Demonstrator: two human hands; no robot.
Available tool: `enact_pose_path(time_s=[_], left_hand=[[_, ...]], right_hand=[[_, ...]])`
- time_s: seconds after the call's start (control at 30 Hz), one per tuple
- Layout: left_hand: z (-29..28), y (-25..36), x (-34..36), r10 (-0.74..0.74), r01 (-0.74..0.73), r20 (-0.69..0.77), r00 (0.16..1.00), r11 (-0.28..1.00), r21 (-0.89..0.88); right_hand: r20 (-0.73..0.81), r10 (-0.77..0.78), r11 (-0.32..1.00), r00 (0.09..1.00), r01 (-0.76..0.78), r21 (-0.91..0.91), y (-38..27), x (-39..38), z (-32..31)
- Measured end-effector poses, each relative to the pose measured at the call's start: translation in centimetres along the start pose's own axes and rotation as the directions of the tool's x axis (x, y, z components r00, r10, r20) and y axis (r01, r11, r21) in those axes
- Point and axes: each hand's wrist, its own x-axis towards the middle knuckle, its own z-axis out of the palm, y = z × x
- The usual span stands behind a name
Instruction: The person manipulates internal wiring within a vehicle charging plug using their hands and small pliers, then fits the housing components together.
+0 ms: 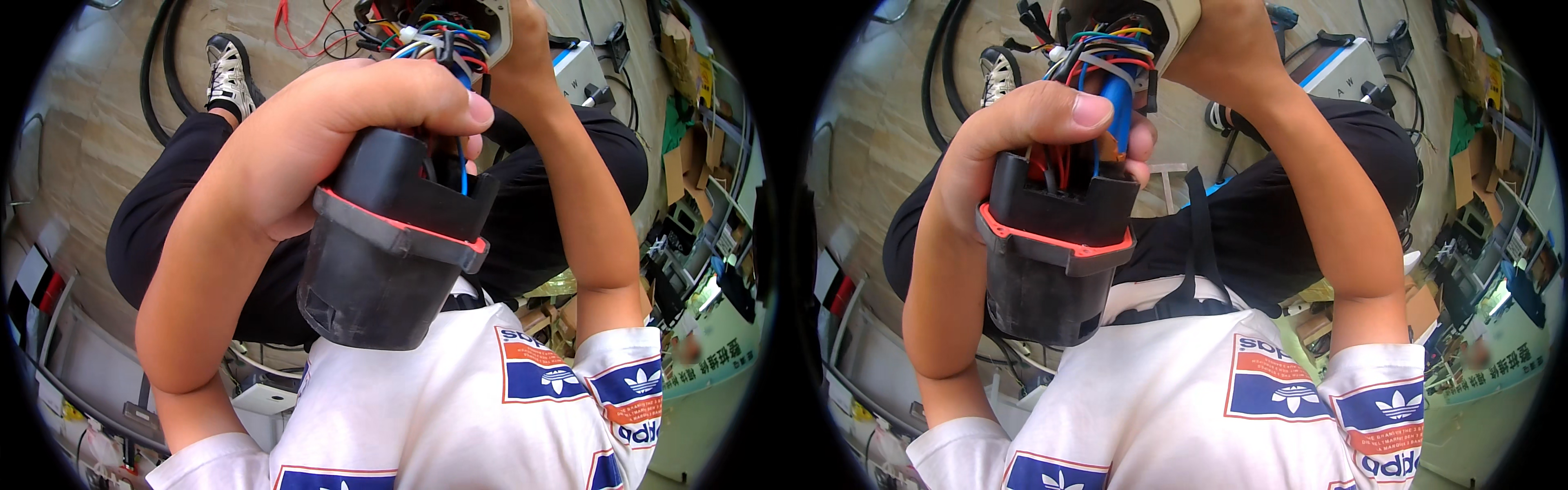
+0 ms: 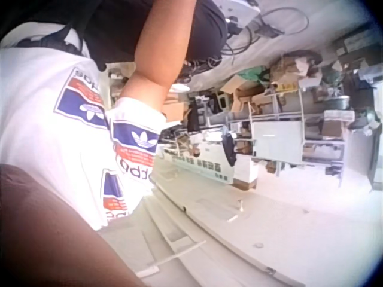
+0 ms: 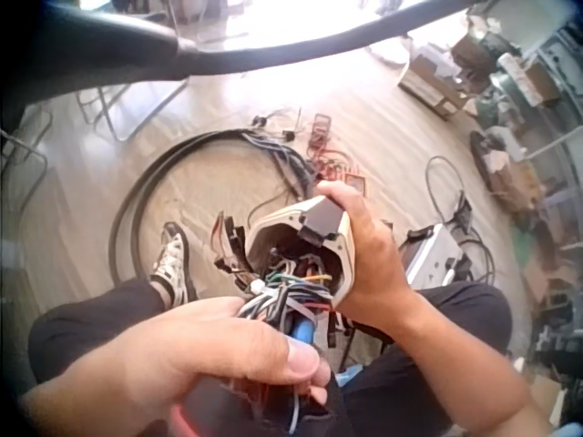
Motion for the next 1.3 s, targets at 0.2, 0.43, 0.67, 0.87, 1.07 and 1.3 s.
enact_pose_path(time_s=[0.2,0.43,0.67,0.87,1.07,1.3], left_hand=[[-0.1,0.1,0.0,-0.008,0.008,-0.02,1.0,1.0,-0.017],[0.1,0.5,-0.8,-0.111,0.11,0.0,0.994,0.985,-0.134],[0.4,0.4,-1.0,-0.141,0.138,-0.022,0.99,0.987,-0.085],[0.1,0.2,-1.1,-0.15,0.15,0.008,0.989,0.985,-0.084],[0.6,0.6,-1.5,-0.148,0.145,-0.015,0.989,0.982,-0.124],[0.8,-0.2,-1.4,-0.169,0.166,-0.045,0.985,0.983,-0.079]], right_hand=[[0.002,0.024,0.997,1.0,-0.024,-0.069,-0.9,0.1,-0.4],[-0.096,-0.089,0.992,0.991,0.097,0.086,0.1,0.3,0.1],[-0.085,-0.074,0.997,0.994,0.075,0.012,-0.2,0.2,-0.1],[-0.074,-0.082,0.996,0.994,0.083,0.016,-0.5,0.1,-0.2],[-0.142,-0.103,0.994,0.984,0.099,-0.033,-1.1,-0.2,-0.1],[-0.054,-0.012,1.0,0.998,0.011,-0.024,-1.0,-1.0,0.3]])
